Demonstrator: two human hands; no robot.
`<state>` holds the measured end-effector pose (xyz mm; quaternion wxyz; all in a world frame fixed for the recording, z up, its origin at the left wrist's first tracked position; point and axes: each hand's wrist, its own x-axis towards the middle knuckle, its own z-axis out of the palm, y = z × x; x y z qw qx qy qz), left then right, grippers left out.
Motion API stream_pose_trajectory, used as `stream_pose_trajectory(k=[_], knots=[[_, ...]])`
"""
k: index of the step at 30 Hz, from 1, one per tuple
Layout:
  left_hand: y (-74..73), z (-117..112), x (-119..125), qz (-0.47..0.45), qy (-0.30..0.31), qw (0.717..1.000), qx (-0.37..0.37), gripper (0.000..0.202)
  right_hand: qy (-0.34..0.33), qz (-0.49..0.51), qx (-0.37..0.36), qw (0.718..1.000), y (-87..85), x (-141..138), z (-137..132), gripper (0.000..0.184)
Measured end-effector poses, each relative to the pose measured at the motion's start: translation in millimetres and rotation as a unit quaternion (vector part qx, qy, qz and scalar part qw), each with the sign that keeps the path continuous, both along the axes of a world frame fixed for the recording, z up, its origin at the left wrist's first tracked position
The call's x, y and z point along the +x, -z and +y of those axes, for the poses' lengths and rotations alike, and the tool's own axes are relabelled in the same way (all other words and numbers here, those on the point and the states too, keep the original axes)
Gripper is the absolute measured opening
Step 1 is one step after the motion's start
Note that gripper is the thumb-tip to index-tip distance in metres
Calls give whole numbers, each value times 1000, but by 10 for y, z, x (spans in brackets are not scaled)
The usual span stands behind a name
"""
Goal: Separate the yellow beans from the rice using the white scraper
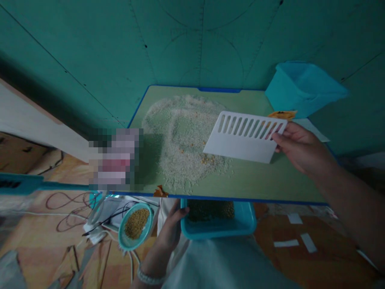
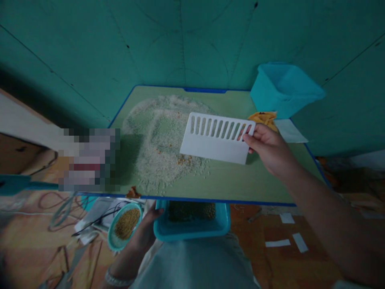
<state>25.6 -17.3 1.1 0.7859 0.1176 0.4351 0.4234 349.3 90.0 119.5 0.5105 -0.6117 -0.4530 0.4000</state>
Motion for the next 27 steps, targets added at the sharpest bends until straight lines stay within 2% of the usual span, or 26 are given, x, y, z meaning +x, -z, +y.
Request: stream_pose_trajectory(k=[7, 12, 27], knots=[[13, -10, -24, -2, -17, 1000, 16, 44, -6, 1, -20, 1000, 25, -29, -24, 27], [21, 5, -28, 7, -7, 1000, 4, 50, -9, 4, -28, 1000, 64, -26, -55, 30], [19, 20, -20, 9, -7, 1000, 6, 44, -37, 12, -70, 997, 59, -29, -211, 38]])
